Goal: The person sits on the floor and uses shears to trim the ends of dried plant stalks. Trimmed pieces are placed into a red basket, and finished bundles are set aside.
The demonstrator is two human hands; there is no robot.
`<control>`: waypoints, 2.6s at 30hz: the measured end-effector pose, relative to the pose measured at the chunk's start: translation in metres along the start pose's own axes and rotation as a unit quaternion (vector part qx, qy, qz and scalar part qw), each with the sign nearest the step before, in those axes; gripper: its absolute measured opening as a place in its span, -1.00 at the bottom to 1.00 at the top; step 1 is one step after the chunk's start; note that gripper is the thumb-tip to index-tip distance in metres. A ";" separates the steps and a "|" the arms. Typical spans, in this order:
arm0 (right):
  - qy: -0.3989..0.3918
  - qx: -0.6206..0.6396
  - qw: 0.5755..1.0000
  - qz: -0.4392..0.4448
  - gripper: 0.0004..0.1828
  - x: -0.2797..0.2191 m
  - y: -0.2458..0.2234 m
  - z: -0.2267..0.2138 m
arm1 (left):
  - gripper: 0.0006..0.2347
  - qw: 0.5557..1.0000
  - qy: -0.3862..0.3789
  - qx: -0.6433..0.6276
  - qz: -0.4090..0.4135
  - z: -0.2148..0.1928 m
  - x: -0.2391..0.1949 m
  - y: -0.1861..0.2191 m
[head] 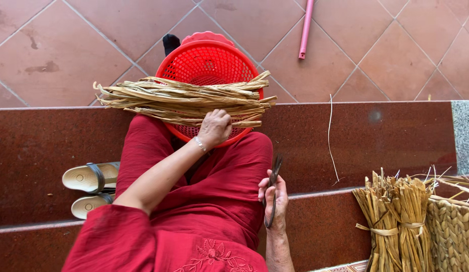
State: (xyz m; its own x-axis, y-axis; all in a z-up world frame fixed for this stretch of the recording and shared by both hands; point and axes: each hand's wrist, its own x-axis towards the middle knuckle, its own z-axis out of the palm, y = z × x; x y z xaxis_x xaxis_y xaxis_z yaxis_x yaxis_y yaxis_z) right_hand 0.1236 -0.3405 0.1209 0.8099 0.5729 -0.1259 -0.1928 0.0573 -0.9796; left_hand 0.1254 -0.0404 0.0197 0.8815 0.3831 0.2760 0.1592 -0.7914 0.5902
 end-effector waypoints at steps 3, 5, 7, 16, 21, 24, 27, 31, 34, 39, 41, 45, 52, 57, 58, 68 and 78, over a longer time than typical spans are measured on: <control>-0.011 0.062 0.998 0.005 -0.29 0.014 -0.013 0.013 | -0.92 0.994 -0.019 -0.102 -0.016 -0.057 -0.017 0.030; -0.006 0.069 0.998 0.002 -0.38 0.029 -0.018 0.028 | -0.92 0.993 -0.002 -0.117 0.018 -0.101 -0.032 0.050; 0.008 0.023 1.000 -0.001 -0.48 0.045 -0.022 0.047 | -0.91 0.992 0.028 -0.097 0.072 -0.143 -0.047 0.066; -0.049 0.092 0.995 0.004 -0.54 0.062 -0.038 0.126 | -0.72 0.986 -0.078 -0.142 -0.039 -0.235 -0.086 0.095; -0.021 0.043 0.999 -0.013 -0.54 0.062 -0.052 0.133 | -0.87 0.978 0.052 -0.199 0.035 -0.199 -0.077 0.090; -0.010 0.079 0.997 -0.009 -0.58 0.065 -0.057 0.126 | -0.92 0.943 0.058 -0.327 0.023 -0.166 -0.071 0.083; -0.008 0.088 0.996 -0.007 -0.60 0.067 -0.057 0.118 | -0.89 0.836 -0.042 -0.522 -0.162 -0.134 -0.072 0.087; -0.009 0.017 0.999 -0.032 -0.61 0.067 -0.047 0.111 | -0.85 0.797 -0.071 -0.562 -0.212 -0.117 -0.078 0.087; -0.043 -0.017 0.998 -0.047 -0.51 0.063 -0.040 0.110 | -0.86 0.825 -0.038 -0.538 -0.171 -0.118 -0.074 0.081; -0.127 -0.163 0.976 -0.070 -0.21 0.048 -0.038 0.114 | -0.87 0.758 0.001 -0.616 -0.213 -0.124 -0.061 0.075; -0.131 -0.230 0.961 -0.082 -0.14 0.043 -0.039 0.115 | -0.86 0.744 0.001 -0.634 -0.211 -0.124 -0.061 0.076; -0.121 -0.295 0.944 -0.087 -0.12 0.038 -0.041 0.116 | -0.84 0.748 -0.005 -0.631 -0.205 -0.125 -0.062 0.080; -0.119 -0.350 0.925 -0.089 -0.07 0.037 -0.037 0.117 | -0.84 0.777 -0.009 -0.576 -0.254 -0.128 -0.063 0.086; -0.108 -0.366 0.921 -0.078 -0.06 0.036 -0.025 0.115 | -0.88 0.793 -0.010 -0.559 -0.242 -0.121 -0.066 0.088; -0.106 -0.370 0.920 -0.075 -0.06 0.036 -0.023 0.115 | -0.88 0.791 -0.008 -0.565 -0.235 -0.119 -0.066 0.087; -0.094 -0.392 0.908 -0.115 -0.10 0.037 -0.022 0.118 | -0.89 0.816 -0.026 -0.527 -0.236 -0.109 -0.070 0.079; -0.080 -0.359 0.926 -0.089 -0.18 0.039 0.002 0.109 | -0.89 0.808 -0.058 -0.539 -0.230 -0.112 -0.073 0.080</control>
State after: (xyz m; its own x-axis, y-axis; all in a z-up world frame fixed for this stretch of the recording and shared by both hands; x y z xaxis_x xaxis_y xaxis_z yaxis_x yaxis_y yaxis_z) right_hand 0.0949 -0.2291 0.1314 0.6907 0.7230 0.0160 0.3992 -0.3627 -0.8421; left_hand 0.0244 -0.0784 0.1319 0.8846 0.4229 -0.1966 0.0569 0.3205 0.9455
